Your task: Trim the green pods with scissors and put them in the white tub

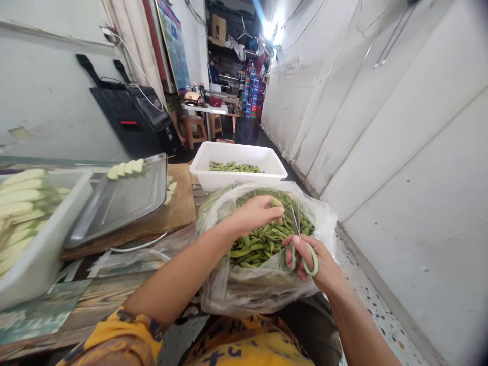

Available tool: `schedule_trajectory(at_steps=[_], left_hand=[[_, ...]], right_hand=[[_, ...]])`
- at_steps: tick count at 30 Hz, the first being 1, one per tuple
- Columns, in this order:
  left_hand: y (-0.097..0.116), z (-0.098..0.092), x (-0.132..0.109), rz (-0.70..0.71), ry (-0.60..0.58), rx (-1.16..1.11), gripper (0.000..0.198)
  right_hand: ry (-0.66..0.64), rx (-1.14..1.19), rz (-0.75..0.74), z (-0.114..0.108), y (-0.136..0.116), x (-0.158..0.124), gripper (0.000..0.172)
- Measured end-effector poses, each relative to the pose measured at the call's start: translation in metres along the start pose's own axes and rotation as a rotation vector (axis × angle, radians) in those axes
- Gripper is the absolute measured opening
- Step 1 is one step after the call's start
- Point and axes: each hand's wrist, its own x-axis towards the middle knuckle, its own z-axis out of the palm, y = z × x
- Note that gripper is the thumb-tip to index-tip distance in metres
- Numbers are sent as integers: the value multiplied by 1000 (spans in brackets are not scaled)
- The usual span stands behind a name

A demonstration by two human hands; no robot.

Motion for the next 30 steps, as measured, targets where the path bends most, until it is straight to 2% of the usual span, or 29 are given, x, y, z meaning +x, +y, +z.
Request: schedule_trajectory(at_steps=[3, 7, 9, 14, 24, 30], left_hand=[[-5, 3, 4, -6, 3, -127, 27], [-11, 8, 6, 22, 120, -208, 28], [-12, 11, 5, 6, 136, -270, 27], [-11, 15, 3, -29, 80, -240, 27], [-14, 14, 3, -48, 76, -215, 23], [-7, 8, 6, -72, 112, -338, 18]], right_hand=[[-35, 2, -14, 3, -2, -3, 48], [-61, 12, -20, 8, -4, -5, 47], [-54, 14, -22, 9, -5, -4, 47], [-43, -8, -27, 8, -4, 0, 46], [-2, -43, -8, 6, -4, 2, 46], [72, -29, 27, 0, -3, 2, 46]])
